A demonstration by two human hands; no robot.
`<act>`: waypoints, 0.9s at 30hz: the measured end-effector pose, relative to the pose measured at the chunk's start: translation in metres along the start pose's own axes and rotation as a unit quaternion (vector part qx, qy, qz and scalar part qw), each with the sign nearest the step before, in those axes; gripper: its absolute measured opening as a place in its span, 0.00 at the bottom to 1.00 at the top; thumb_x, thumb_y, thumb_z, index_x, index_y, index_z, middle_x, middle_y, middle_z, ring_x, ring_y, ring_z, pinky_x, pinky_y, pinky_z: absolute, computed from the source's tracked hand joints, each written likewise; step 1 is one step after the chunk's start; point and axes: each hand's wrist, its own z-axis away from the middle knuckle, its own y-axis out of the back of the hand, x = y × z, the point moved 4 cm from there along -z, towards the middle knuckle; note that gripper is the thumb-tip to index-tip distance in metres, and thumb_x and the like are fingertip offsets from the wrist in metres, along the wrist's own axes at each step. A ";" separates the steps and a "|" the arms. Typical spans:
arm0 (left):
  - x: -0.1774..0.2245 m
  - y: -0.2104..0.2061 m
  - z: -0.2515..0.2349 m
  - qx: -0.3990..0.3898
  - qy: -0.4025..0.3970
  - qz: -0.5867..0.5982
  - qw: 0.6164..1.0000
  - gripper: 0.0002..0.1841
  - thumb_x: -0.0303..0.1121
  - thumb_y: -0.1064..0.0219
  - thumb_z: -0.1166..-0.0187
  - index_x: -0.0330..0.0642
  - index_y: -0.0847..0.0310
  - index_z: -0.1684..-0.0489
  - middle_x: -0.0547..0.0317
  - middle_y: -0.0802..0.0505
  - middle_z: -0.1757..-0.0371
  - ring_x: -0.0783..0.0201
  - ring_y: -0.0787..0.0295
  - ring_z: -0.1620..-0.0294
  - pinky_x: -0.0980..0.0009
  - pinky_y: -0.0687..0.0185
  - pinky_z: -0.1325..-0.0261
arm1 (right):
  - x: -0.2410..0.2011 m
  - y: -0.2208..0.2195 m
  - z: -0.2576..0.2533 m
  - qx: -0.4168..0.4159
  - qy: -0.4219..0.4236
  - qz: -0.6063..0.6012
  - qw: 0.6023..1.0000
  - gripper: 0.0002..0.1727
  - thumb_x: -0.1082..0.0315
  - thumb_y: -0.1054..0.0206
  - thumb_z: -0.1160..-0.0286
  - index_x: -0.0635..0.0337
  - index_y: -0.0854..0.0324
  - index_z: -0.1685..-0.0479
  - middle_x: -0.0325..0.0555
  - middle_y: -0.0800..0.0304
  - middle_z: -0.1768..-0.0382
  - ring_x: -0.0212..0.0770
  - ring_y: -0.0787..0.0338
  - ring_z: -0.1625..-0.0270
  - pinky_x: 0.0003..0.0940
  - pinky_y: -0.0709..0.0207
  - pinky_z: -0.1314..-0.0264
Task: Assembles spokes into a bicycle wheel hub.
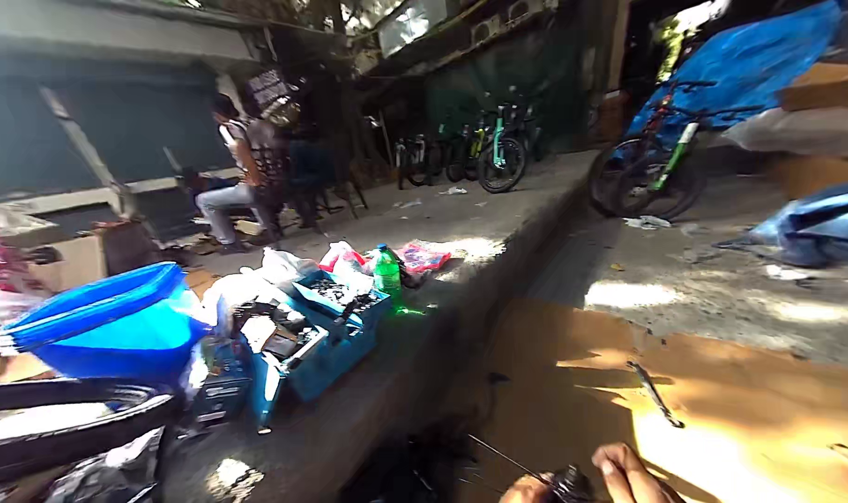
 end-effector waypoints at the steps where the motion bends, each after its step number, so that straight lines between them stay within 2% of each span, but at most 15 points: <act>1: 0.002 0.001 0.001 -0.006 0.021 0.013 1.000 0.21 0.41 0.27 0.23 0.31 0.10 0.43 0.46 0.05 0.45 0.56 0.07 0.40 0.54 0.16 0.28 | 0.004 0.008 0.002 0.003 -0.009 -0.045 0.999 0.21 0.61 0.54 0.07 0.65 0.20 0.36 0.57 0.09 0.55 0.55 0.07 0.51 0.59 0.17 0.47; 4: 0.003 0.003 0.001 -0.036 0.041 0.047 0.997 0.21 0.40 0.29 0.20 0.30 0.14 0.38 0.45 0.06 0.41 0.59 0.09 0.37 0.57 0.18 0.25 | 0.019 0.021 0.003 0.007 -0.047 -0.149 0.988 0.20 0.63 0.56 0.09 0.61 0.20 0.37 0.42 0.13 0.69 0.40 0.12 0.67 0.44 0.16 0.58; 6: 0.004 0.002 -0.002 -0.046 0.028 0.051 0.997 0.20 0.38 0.30 0.19 0.29 0.14 0.38 0.44 0.06 0.41 0.59 0.09 0.36 0.58 0.19 0.24 | 0.022 0.026 0.003 0.007 -0.044 -0.236 0.971 0.21 0.63 0.58 0.08 0.60 0.20 0.37 0.36 0.18 0.76 0.35 0.20 0.77 0.35 0.22 0.71; 8: 0.006 -0.001 -0.002 -0.040 -0.005 0.032 0.999 0.19 0.37 0.30 0.20 0.30 0.13 0.41 0.46 0.06 0.43 0.60 0.09 0.37 0.58 0.18 0.25 | 0.016 0.030 0.005 0.002 -0.027 -0.305 0.952 0.24 0.58 0.59 0.07 0.58 0.17 0.42 0.33 0.17 0.75 0.29 0.29 0.81 0.27 0.35 0.80; 9: 0.007 -0.002 -0.001 -0.033 -0.023 0.012 0.999 0.17 0.37 0.30 0.20 0.32 0.11 0.43 0.47 0.05 0.44 0.59 0.09 0.37 0.57 0.18 0.26 | 0.011 0.032 0.005 -0.001 -0.014 -0.326 0.945 0.25 0.56 0.60 0.07 0.57 0.16 0.46 0.32 0.18 0.73 0.27 0.31 0.81 0.25 0.38 0.82; 10: 0.009 -0.002 -0.001 -0.025 -0.037 -0.011 0.999 0.16 0.36 0.29 0.21 0.34 0.10 0.44 0.48 0.05 0.44 0.59 0.09 0.37 0.58 0.17 0.27 | 0.005 0.033 0.006 -0.002 0.006 -0.337 0.941 0.25 0.54 0.60 0.06 0.56 0.16 0.49 0.32 0.20 0.72 0.27 0.31 0.80 0.24 0.38 0.81; 12: 0.012 -0.003 -0.001 -0.013 -0.049 -0.053 0.997 0.14 0.35 0.29 0.22 0.37 0.09 0.44 0.52 0.05 0.44 0.60 0.09 0.37 0.58 0.16 0.28 | -0.007 0.033 0.008 -0.001 0.057 -0.347 0.936 0.25 0.53 0.59 0.04 0.56 0.18 0.55 0.32 0.22 0.73 0.27 0.27 0.78 0.24 0.31 0.77; 14: 0.012 -0.004 0.000 -0.008 -0.047 -0.074 0.996 0.14 0.36 0.30 0.21 0.39 0.09 0.44 0.53 0.04 0.44 0.60 0.09 0.38 0.58 0.16 0.29 | -0.015 0.028 0.009 -0.016 0.085 -0.356 0.930 0.23 0.53 0.59 0.04 0.56 0.21 0.57 0.33 0.22 0.73 0.27 0.25 0.77 0.24 0.29 0.76; 27: 0.011 -0.002 -0.001 -0.007 -0.048 -0.094 0.994 0.15 0.38 0.32 0.20 0.40 0.09 0.43 0.54 0.04 0.46 0.61 0.08 0.39 0.60 0.16 0.30 | -0.022 0.015 0.004 -0.013 0.091 -0.338 0.937 0.20 0.57 0.58 0.03 0.56 0.21 0.56 0.33 0.21 0.72 0.27 0.25 0.77 0.24 0.29 0.75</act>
